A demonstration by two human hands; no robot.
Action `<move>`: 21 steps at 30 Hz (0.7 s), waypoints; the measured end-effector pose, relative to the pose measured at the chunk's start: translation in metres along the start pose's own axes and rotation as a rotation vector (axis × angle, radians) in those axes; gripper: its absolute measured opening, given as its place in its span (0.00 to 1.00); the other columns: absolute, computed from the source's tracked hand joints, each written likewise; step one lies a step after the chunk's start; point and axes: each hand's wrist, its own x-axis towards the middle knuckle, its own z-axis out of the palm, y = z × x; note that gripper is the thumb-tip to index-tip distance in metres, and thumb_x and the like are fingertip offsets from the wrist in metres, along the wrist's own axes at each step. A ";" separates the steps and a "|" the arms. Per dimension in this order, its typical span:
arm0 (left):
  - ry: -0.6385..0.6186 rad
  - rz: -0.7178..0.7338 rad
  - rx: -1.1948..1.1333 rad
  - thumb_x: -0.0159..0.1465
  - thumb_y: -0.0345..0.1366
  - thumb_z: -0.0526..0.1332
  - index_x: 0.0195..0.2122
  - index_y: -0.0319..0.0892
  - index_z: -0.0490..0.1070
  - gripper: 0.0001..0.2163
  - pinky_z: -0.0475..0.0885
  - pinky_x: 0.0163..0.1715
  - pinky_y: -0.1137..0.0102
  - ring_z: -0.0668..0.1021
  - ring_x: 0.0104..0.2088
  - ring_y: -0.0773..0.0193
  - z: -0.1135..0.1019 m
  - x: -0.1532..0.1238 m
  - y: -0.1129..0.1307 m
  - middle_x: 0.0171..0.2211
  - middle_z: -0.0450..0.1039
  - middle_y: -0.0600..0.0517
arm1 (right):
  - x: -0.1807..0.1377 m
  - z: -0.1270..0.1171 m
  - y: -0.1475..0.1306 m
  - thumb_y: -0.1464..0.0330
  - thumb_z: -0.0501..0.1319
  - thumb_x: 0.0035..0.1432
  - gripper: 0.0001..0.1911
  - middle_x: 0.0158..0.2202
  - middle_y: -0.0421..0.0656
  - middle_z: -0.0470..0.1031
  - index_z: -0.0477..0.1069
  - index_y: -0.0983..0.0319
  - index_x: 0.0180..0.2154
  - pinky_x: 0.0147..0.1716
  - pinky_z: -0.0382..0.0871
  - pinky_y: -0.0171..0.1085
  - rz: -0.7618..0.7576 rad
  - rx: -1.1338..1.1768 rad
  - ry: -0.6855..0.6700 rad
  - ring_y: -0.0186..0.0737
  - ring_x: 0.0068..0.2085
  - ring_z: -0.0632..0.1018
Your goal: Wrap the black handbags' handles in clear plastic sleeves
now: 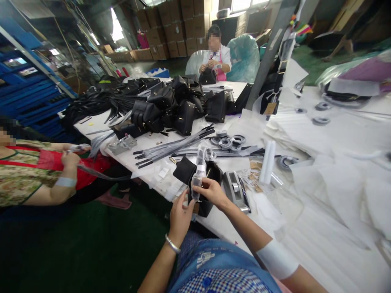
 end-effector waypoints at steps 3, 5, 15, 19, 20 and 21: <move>-0.034 0.041 -0.144 0.60 0.39 0.65 0.59 0.43 0.65 0.26 0.69 0.54 0.59 0.73 0.55 0.50 0.021 0.033 0.029 0.54 0.72 0.42 | -0.001 -0.012 -0.008 0.59 0.69 0.50 0.13 0.28 0.41 0.80 0.79 0.64 0.30 0.33 0.70 0.36 0.008 -0.122 -0.046 0.40 0.31 0.78; -0.094 0.024 -0.260 0.61 0.38 0.65 0.61 0.43 0.62 0.27 0.69 0.55 0.61 0.74 0.54 0.53 0.028 0.046 0.038 0.55 0.72 0.44 | -0.004 -0.032 -0.008 0.56 0.64 0.55 0.16 0.29 0.42 0.80 0.79 0.63 0.31 0.33 0.71 0.37 0.008 -0.195 0.036 0.40 0.32 0.78; -0.069 -0.022 -0.245 0.60 0.43 0.65 0.52 0.42 0.71 0.20 0.73 0.48 0.63 0.79 0.45 0.56 0.023 0.073 0.028 0.45 0.77 0.46 | -0.031 -0.098 0.081 0.63 0.63 0.61 0.09 0.35 0.42 0.77 0.74 0.63 0.39 0.41 0.73 0.43 0.145 -0.550 0.367 0.37 0.35 0.78; -0.083 -0.015 -0.224 0.59 0.43 0.66 0.51 0.41 0.72 0.20 0.74 0.46 0.64 0.79 0.43 0.56 0.019 0.081 0.029 0.43 0.78 0.46 | -0.018 -0.090 0.102 0.63 0.61 0.64 0.11 0.40 0.43 0.77 0.72 0.64 0.44 0.41 0.74 0.43 0.133 -0.603 0.346 0.38 0.38 0.78; -0.087 -0.012 -0.218 0.59 0.43 0.66 0.51 0.41 0.72 0.20 0.74 0.46 0.64 0.79 0.44 0.56 0.019 0.082 0.029 0.43 0.78 0.46 | -0.015 -0.090 0.103 0.63 0.61 0.64 0.11 0.40 0.43 0.77 0.73 0.64 0.43 0.42 0.73 0.44 0.123 -0.620 0.342 0.38 0.38 0.78; -0.089 -0.009 -0.212 0.59 0.43 0.66 0.51 0.41 0.72 0.20 0.74 0.47 0.63 0.79 0.44 0.56 0.019 0.082 0.030 0.43 0.78 0.45 | -0.013 -0.090 0.102 0.63 0.61 0.64 0.10 0.40 0.43 0.77 0.73 0.64 0.42 0.44 0.73 0.45 0.114 -0.641 0.340 0.39 0.39 0.78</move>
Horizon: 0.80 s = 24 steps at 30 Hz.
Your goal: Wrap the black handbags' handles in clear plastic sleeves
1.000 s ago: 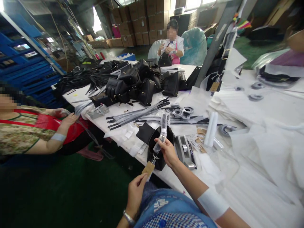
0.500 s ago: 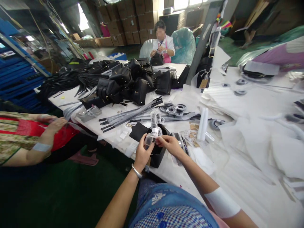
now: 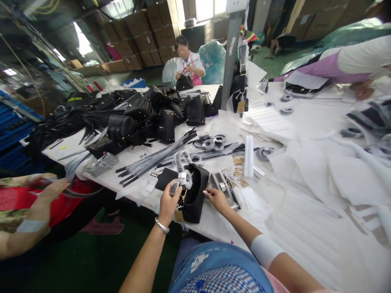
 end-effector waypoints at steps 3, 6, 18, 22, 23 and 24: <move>-0.007 0.004 0.015 0.59 0.43 0.66 0.51 0.41 0.72 0.20 0.74 0.47 0.63 0.79 0.44 0.56 0.001 -0.001 0.000 0.43 0.78 0.45 | 0.004 -0.004 -0.003 0.63 0.62 0.63 0.09 0.41 0.43 0.77 0.74 0.63 0.38 0.48 0.70 0.47 -0.036 -0.074 0.002 0.41 0.43 0.77; -0.019 0.005 0.030 0.59 0.43 0.66 0.52 0.41 0.71 0.20 0.74 0.47 0.63 0.79 0.44 0.56 0.002 -0.002 0.000 0.43 0.78 0.45 | 0.006 -0.009 -0.005 0.63 0.62 0.62 0.09 0.44 0.45 0.76 0.74 0.63 0.38 0.49 0.69 0.47 -0.058 -0.144 -0.014 0.42 0.45 0.76; -0.085 0.028 0.159 0.61 0.42 0.63 0.54 0.43 0.70 0.20 0.71 0.49 0.62 0.78 0.47 0.54 0.009 -0.008 0.004 0.48 0.77 0.45 | 0.005 -0.011 -0.004 0.63 0.60 0.64 0.11 0.42 0.44 0.76 0.73 0.64 0.43 0.44 0.73 0.45 0.033 -0.258 -0.120 0.40 0.41 0.78; -0.084 0.038 0.197 0.62 0.41 0.63 0.54 0.43 0.69 0.20 0.71 0.50 0.62 0.78 0.47 0.54 0.014 -0.011 0.004 0.48 0.77 0.46 | 0.004 -0.010 0.002 0.63 0.60 0.64 0.10 0.43 0.44 0.76 0.73 0.63 0.42 0.43 0.73 0.44 0.035 -0.186 -0.123 0.40 0.42 0.77; -0.081 0.040 0.205 0.62 0.41 0.63 0.54 0.43 0.70 0.20 0.71 0.50 0.63 0.78 0.48 0.55 0.014 -0.012 0.004 0.48 0.77 0.46 | 0.004 -0.011 0.004 0.63 0.60 0.64 0.10 0.42 0.44 0.76 0.73 0.63 0.42 0.43 0.74 0.44 0.032 -0.154 -0.123 0.39 0.41 0.77; -0.078 0.041 0.213 0.62 0.41 0.62 0.54 0.43 0.70 0.19 0.71 0.50 0.63 0.78 0.48 0.55 0.015 -0.012 0.004 0.48 0.77 0.46 | 0.004 -0.011 0.006 0.63 0.60 0.64 0.10 0.42 0.43 0.76 0.73 0.64 0.41 0.42 0.74 0.43 0.029 -0.119 -0.121 0.39 0.41 0.77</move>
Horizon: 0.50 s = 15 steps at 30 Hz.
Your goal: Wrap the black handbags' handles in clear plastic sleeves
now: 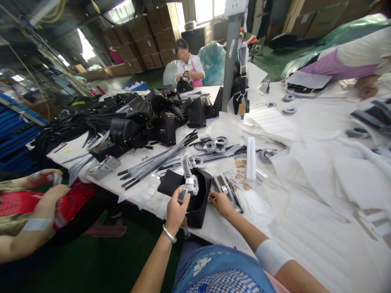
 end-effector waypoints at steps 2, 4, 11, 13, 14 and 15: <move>0.012 0.000 0.018 0.63 0.42 0.61 0.54 0.43 0.69 0.19 0.71 0.49 0.64 0.78 0.48 0.55 -0.001 0.000 0.000 0.49 0.76 0.45 | -0.001 0.000 0.004 0.63 0.61 0.64 0.10 0.39 0.42 0.76 0.73 0.64 0.38 0.42 0.73 0.43 -0.005 0.083 0.007 0.38 0.39 0.77; 0.025 -0.006 0.038 0.63 0.43 0.62 0.57 0.44 0.66 0.22 0.72 0.47 0.64 0.79 0.46 0.55 -0.001 -0.001 0.001 0.47 0.77 0.45 | -0.002 0.002 0.008 0.63 0.61 0.63 0.10 0.35 0.41 0.76 0.73 0.64 0.36 0.41 0.73 0.42 0.001 0.188 0.024 0.37 0.37 0.77; -0.116 0.069 0.543 0.51 0.43 0.74 0.69 0.51 0.42 0.51 0.73 0.40 0.63 0.79 0.47 0.46 0.008 -0.008 0.002 0.53 0.74 0.41 | -0.003 0.035 0.017 0.64 0.61 0.64 0.09 0.35 0.41 0.76 0.72 0.65 0.37 0.39 0.75 0.41 0.120 0.736 0.094 0.37 0.36 0.78; -0.159 0.125 0.617 0.51 0.41 0.74 0.69 0.52 0.40 0.52 0.72 0.40 0.64 0.78 0.49 0.47 0.012 -0.007 0.001 0.56 0.72 0.42 | -0.003 0.046 0.020 0.65 0.61 0.64 0.09 0.39 0.42 0.76 0.72 0.65 0.40 0.40 0.75 0.42 0.169 0.894 0.090 0.38 0.39 0.78; -0.179 0.144 0.640 0.52 0.40 0.73 0.70 0.53 0.39 0.51 0.72 0.40 0.65 0.78 0.48 0.47 0.013 -0.006 0.000 0.55 0.72 0.43 | -0.003 0.050 0.022 0.66 0.61 0.64 0.09 0.40 0.43 0.76 0.72 0.65 0.41 0.40 0.76 0.42 0.193 0.964 0.087 0.39 0.40 0.78; -0.200 0.151 0.665 0.53 0.39 0.72 0.70 0.53 0.38 0.51 0.72 0.39 0.65 0.79 0.47 0.48 0.015 -0.005 0.000 0.53 0.74 0.44 | -0.002 0.054 0.025 0.66 0.61 0.64 0.09 0.41 0.43 0.76 0.72 0.65 0.42 0.40 0.76 0.42 0.217 1.028 0.082 0.39 0.40 0.78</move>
